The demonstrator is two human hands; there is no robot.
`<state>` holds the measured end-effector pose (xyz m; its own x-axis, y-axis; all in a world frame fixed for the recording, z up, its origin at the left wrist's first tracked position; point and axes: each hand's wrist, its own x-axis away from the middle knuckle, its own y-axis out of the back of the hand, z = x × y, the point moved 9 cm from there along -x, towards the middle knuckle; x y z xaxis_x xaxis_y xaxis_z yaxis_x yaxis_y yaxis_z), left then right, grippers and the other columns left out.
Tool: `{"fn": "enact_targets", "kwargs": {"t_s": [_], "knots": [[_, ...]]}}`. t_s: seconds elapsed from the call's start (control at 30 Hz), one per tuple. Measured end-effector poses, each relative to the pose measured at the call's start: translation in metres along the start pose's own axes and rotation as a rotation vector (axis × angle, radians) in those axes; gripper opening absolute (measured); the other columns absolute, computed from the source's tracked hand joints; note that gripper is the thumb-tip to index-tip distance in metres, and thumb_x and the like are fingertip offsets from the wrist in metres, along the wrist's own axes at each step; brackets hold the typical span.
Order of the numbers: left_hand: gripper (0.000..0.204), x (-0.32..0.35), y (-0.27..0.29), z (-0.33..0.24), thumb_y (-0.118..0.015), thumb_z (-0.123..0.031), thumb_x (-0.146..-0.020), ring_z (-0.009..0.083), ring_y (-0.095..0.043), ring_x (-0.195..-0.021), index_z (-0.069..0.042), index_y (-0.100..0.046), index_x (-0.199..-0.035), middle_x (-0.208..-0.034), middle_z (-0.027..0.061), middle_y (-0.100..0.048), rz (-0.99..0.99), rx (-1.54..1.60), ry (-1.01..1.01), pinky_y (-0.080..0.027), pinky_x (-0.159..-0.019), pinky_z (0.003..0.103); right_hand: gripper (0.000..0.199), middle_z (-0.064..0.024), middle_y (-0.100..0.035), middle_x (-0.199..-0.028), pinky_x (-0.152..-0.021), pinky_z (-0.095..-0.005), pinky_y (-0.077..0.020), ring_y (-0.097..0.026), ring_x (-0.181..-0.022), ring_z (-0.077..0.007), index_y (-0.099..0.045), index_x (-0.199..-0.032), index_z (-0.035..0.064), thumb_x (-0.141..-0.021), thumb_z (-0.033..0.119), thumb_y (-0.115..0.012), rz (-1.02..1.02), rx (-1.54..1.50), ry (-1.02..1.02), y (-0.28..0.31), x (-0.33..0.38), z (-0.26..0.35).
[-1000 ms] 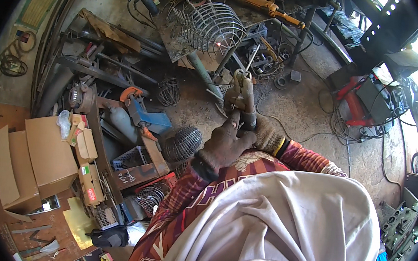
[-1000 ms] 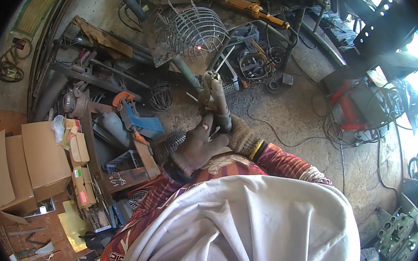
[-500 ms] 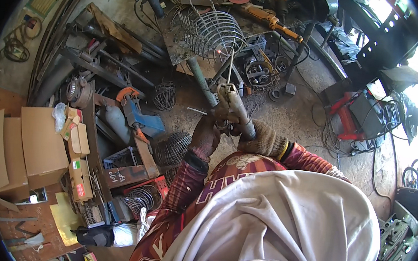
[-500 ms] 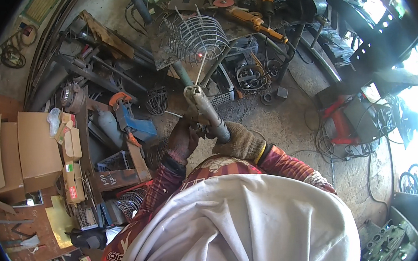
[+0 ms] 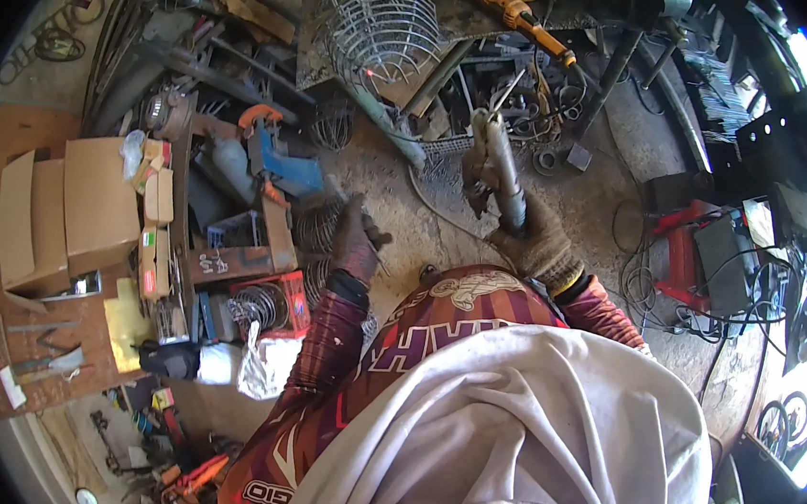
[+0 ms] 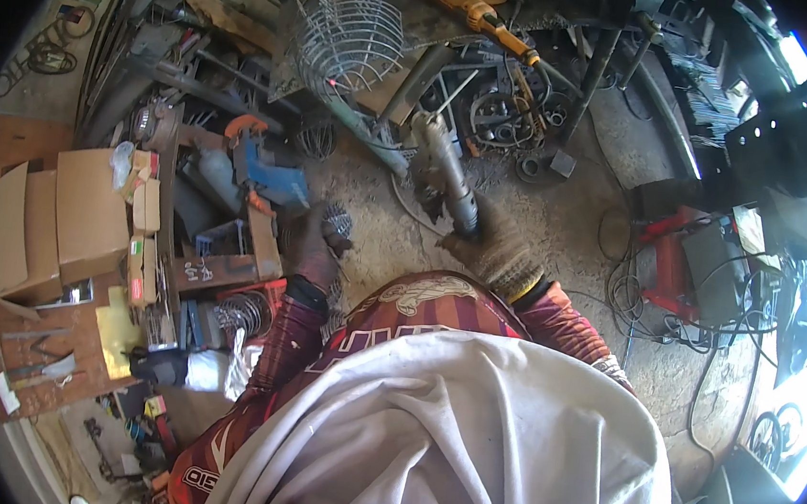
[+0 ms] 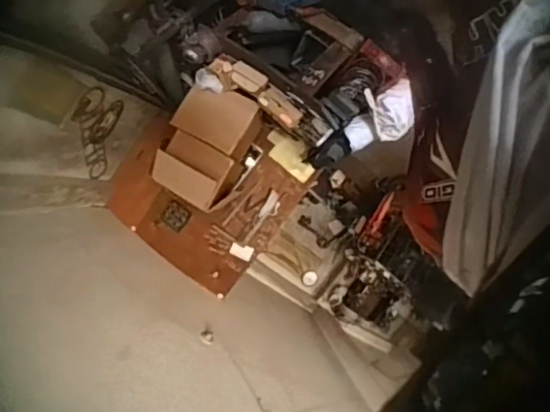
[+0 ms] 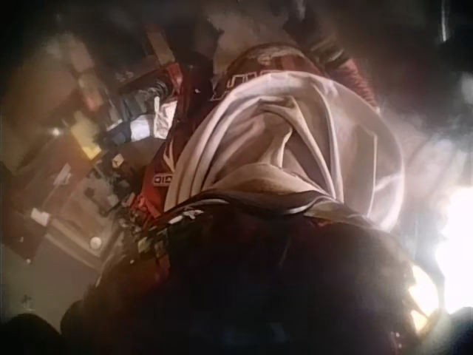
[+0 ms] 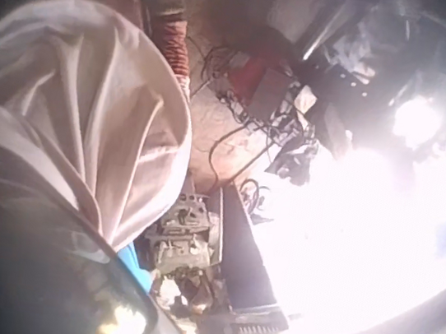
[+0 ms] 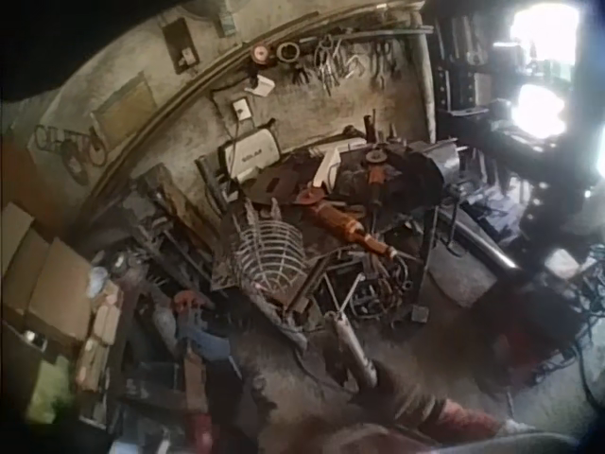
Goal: The person welds a spherical wire structure using a welding torch, joining metal rods at their intersections while another person assists by holding the structure.
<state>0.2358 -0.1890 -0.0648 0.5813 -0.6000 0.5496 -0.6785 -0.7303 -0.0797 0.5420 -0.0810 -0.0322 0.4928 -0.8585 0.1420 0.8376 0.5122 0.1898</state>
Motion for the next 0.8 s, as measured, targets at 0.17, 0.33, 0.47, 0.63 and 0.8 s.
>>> {"fn": "enact_targets", "kwargs": {"t_s": [0.17, 0.33, 0.47, 0.63, 0.8], "knots": [[0.026, 0.042, -0.054, 0.101, -0.055, -0.028, -0.102, 0.0114, -0.046, -0.06, -0.01, -0.06, -0.119, -0.07, -0.0036, -0.042, 0.26, 0.301, 0.287, -0.052, -0.067, 0.036, 0.073, -0.0125, -0.067, -0.108, -0.088, -0.0357, -0.0522, -0.065, -0.098, -0.0215, -0.048, -0.144, 0.0039, -0.079, 0.016, -0.081, 0.031, -0.028, 0.097, 0.048, 0.0, 0.01], [0.039, 0.094, -0.102, 0.083, -0.059, -0.035, -0.101, 0.0113, -0.048, -0.064, -0.01, -0.056, -0.13, -0.075, -0.0033, -0.047, 0.364, 0.088, 0.252, -0.051, -0.068, 0.034, 0.073, -0.0161, -0.067, -0.118, -0.096, -0.0366, -0.0507, -0.064, -0.111, -0.0216, -0.045, -0.146, 0.0001, -0.082, 0.012, -0.077, 0.063, -0.099, 0.079, 0.066, -0.016, 0.025], [0.035, 0.082, -0.11, 0.073, -0.063, -0.039, -0.099, 0.0094, -0.046, -0.062, -0.013, -0.058, -0.121, -0.075, -0.0038, -0.048, 0.332, -0.141, 0.207, -0.049, -0.061, 0.029, 0.075, -0.0183, -0.067, -0.122, -0.098, -0.0372, -0.0502, -0.063, -0.116, -0.0232, -0.045, -0.145, -0.0027, -0.083, 0.02, -0.082, -0.061, -0.092, 0.273, 0.088, -0.021, 0.043], [0.03, 0.068, -0.089, 0.082, -0.067, -0.042, -0.095, 0.0079, -0.044, -0.056, -0.016, -0.057, -0.106, -0.074, -0.0039, -0.048, 0.233, -0.142, 0.232, -0.047, -0.054, 0.03, 0.08, -0.0198, -0.066, -0.123, -0.098, -0.0355, -0.0509, -0.064, -0.114, -0.0251, -0.046, -0.144, -0.0052, -0.082, 0.026, -0.085, -0.283, 0.117, 0.545, 0.138, -0.032, 0.099], [0.026, 0.023, -0.038, 0.105, -0.065, -0.037, -0.097, 0.0082, -0.045, -0.053, -0.015, -0.06, -0.11, -0.076, -0.0031, -0.049, 0.201, -0.094, 0.173, -0.052, -0.058, 0.032, 0.046, -0.0088, -0.068, -0.101, -0.081, -0.0348, -0.0544, -0.065, -0.089, -0.0164, -0.053, -0.123, 0.0023, -0.093, 0.031, -0.074, -0.733, -0.347, 0.581, 0.267, -0.048, 0.102]]}}
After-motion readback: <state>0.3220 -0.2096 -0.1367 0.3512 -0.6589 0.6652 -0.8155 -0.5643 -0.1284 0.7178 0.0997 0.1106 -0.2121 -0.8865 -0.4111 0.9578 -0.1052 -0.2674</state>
